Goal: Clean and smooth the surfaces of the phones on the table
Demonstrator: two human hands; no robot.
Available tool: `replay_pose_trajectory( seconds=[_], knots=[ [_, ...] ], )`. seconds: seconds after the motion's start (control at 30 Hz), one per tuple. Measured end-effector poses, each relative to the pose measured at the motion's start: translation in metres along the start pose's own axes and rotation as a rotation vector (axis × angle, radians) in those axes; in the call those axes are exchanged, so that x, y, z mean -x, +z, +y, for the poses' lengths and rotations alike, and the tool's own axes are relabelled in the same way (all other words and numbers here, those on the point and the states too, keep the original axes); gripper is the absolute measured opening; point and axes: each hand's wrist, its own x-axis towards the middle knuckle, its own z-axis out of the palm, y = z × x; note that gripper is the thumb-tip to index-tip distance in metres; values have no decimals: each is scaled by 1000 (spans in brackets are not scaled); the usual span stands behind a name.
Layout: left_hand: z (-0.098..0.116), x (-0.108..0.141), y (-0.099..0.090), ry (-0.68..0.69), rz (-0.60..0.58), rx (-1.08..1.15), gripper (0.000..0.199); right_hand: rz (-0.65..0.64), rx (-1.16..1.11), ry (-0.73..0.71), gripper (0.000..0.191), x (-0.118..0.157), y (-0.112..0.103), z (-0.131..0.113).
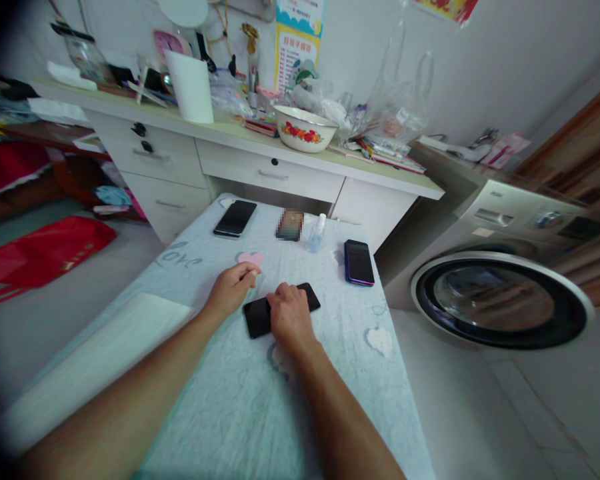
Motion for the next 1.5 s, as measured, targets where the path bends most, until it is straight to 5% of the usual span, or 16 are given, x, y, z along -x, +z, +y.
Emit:
replay_pose_trajectory(
  seconds=[1.5],
  knots=[
    [-2, 0, 0, 13, -9, 16, 24, -32, -137, -116, 19, 12, -10, -10]
  ],
)
